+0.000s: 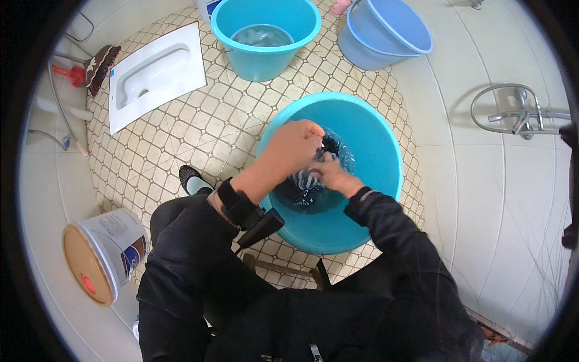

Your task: The person hand-washes several garments in a blue basin filled with water, scrubbing and wringing each item. They handle a beige cloth, a striped garment, and a dark piece, then transfer the washed items into a second basin and refill the first basin with water.

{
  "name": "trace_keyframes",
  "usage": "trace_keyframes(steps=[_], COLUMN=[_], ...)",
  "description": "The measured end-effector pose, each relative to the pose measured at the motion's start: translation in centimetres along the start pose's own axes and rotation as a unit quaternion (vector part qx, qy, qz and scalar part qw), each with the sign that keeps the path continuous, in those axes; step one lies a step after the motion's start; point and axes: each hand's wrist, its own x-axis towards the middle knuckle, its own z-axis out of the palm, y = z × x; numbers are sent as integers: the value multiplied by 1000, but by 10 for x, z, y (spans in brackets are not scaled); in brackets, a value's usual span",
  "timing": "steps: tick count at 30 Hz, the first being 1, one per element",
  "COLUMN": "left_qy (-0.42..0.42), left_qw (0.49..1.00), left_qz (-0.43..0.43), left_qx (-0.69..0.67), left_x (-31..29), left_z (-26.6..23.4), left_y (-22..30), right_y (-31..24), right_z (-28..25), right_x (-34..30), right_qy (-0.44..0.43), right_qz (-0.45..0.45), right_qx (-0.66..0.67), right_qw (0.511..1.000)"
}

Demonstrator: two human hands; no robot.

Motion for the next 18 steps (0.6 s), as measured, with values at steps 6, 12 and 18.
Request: trace_keyframes(steps=[6,12,18], left_qy=[-32,-20,-43], left_qw=[998,999,999], left_qz=[-25,-37,-22], left_qx=[-42,-16,-4], left_x=[-1,0,5], left_z=[-4,-5,5], left_y=[2,0,-9], right_y=[36,61,81], right_z=[145,153,100], right_x=[49,69,70], right_qy=[20,-97,-154], right_qz=[90,101,48], right_qx=[-70,-38,44], right_qw=[993,989,986])
